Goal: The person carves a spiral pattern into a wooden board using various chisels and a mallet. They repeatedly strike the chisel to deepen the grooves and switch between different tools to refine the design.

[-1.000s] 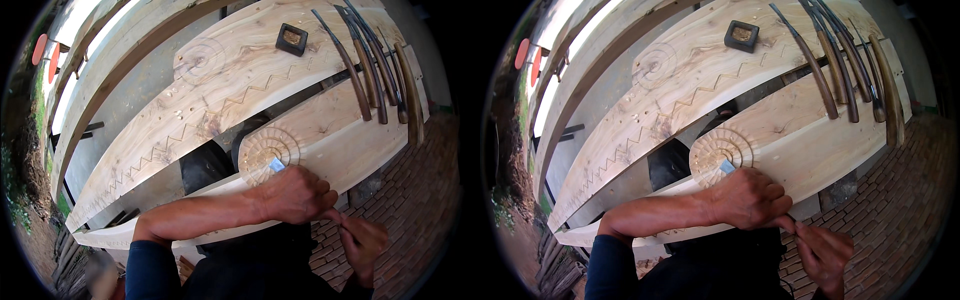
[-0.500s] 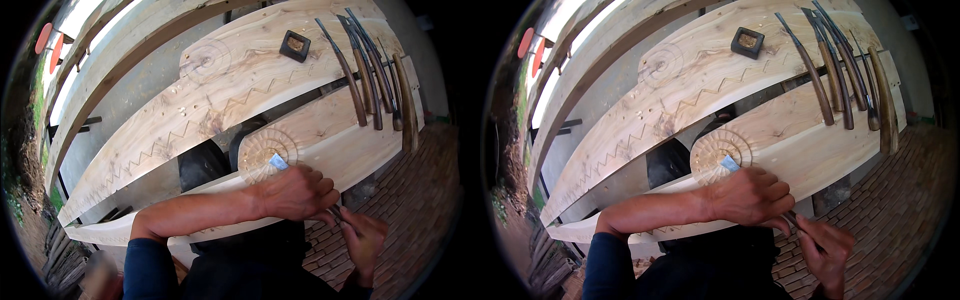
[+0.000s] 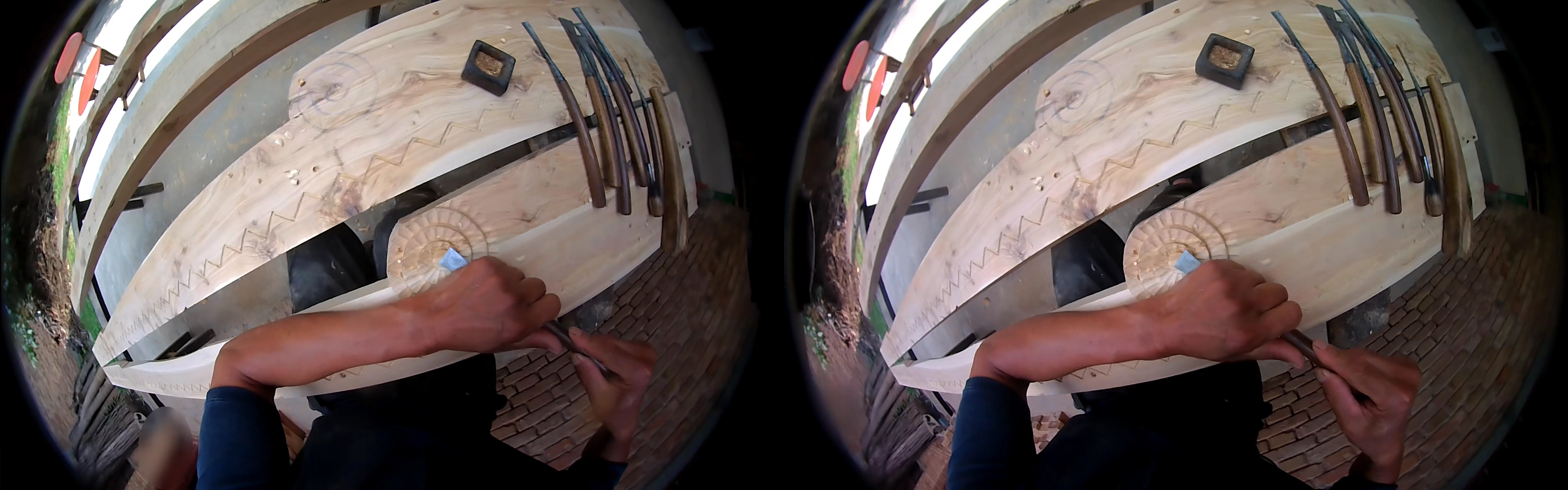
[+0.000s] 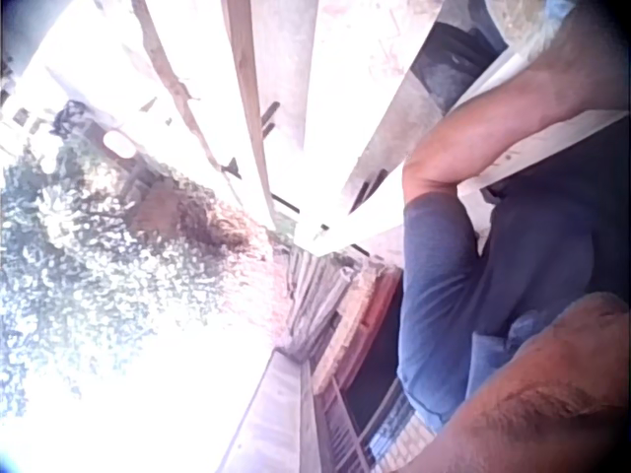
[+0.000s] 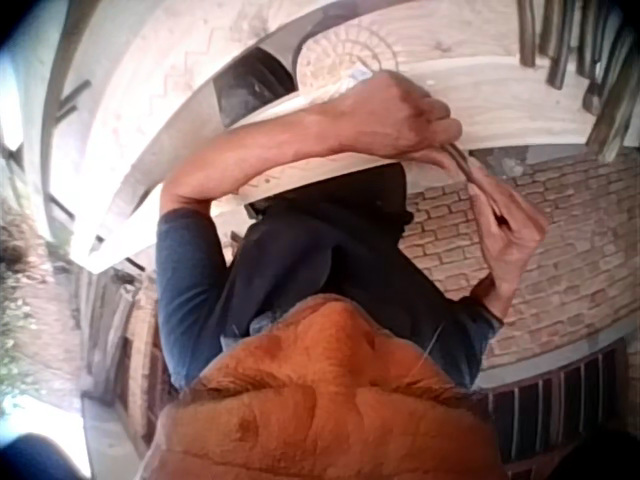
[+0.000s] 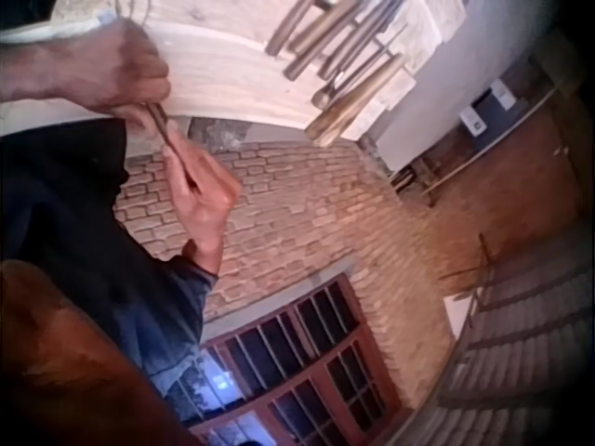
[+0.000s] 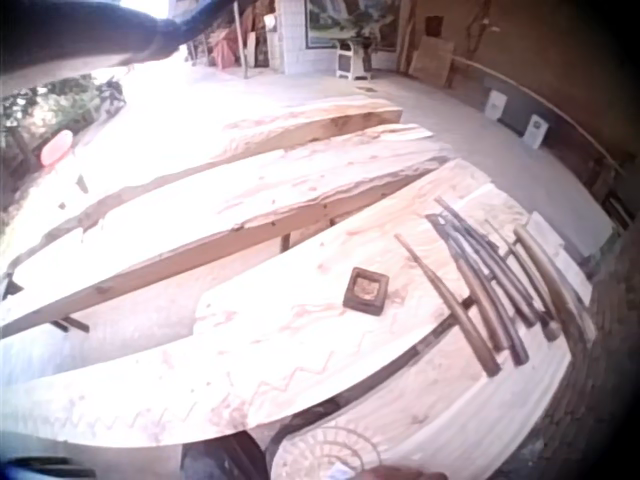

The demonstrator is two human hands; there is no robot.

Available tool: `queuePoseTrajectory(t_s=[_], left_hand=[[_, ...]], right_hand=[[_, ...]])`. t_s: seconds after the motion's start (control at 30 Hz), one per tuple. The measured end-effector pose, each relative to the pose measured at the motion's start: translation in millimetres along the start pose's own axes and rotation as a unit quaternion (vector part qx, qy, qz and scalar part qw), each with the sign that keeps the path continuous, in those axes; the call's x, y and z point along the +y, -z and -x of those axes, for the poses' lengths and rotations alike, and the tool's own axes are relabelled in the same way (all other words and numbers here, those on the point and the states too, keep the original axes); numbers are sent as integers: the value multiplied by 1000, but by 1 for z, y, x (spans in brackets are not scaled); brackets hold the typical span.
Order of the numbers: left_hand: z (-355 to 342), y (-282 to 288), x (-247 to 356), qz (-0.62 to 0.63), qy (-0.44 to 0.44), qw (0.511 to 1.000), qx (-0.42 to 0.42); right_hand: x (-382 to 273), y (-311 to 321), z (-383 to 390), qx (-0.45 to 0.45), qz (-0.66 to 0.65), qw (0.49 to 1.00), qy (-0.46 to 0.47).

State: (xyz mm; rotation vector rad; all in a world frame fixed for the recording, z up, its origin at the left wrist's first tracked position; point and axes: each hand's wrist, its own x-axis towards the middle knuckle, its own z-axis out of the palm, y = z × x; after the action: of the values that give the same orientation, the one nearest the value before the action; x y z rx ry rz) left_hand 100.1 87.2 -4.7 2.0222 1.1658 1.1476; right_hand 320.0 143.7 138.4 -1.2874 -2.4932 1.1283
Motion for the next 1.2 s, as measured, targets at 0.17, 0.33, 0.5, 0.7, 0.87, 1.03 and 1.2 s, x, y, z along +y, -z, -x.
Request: queuePoseTrajectory(t_s=[0.17, 0.33, 0.5, 0.7, 0.87, 1.03, 1.2], left_hand=[[0, -1, 1, -6, 8, 1000, 18], [0, -3, 1, -9, 11, 999, 29], [0, -2, 1, -15, 18, 999, 36], [0, -1, 2, -30, 17, 998, 53], [1, -1, 2, -48, 18, 997, 61], [4, 0, 3, -58, 23, 995, 83], [5, -1, 2, -43, 1, 994, 97]], right_hand=[[4, 2, -5, -5, -10, 1000, 13], [6, 6, -9, -19, -19, 1000, 12], [4, 7, -14, -23, -5, 1000, 16], [0, 9, -19, -26, 0, 999, 28], [-2, 8, -23, -23, 0, 999, 39], [-4, 7, -30, -34, 3, 998, 46], [-13, 8, -25, -33, 32, 997, 65]])
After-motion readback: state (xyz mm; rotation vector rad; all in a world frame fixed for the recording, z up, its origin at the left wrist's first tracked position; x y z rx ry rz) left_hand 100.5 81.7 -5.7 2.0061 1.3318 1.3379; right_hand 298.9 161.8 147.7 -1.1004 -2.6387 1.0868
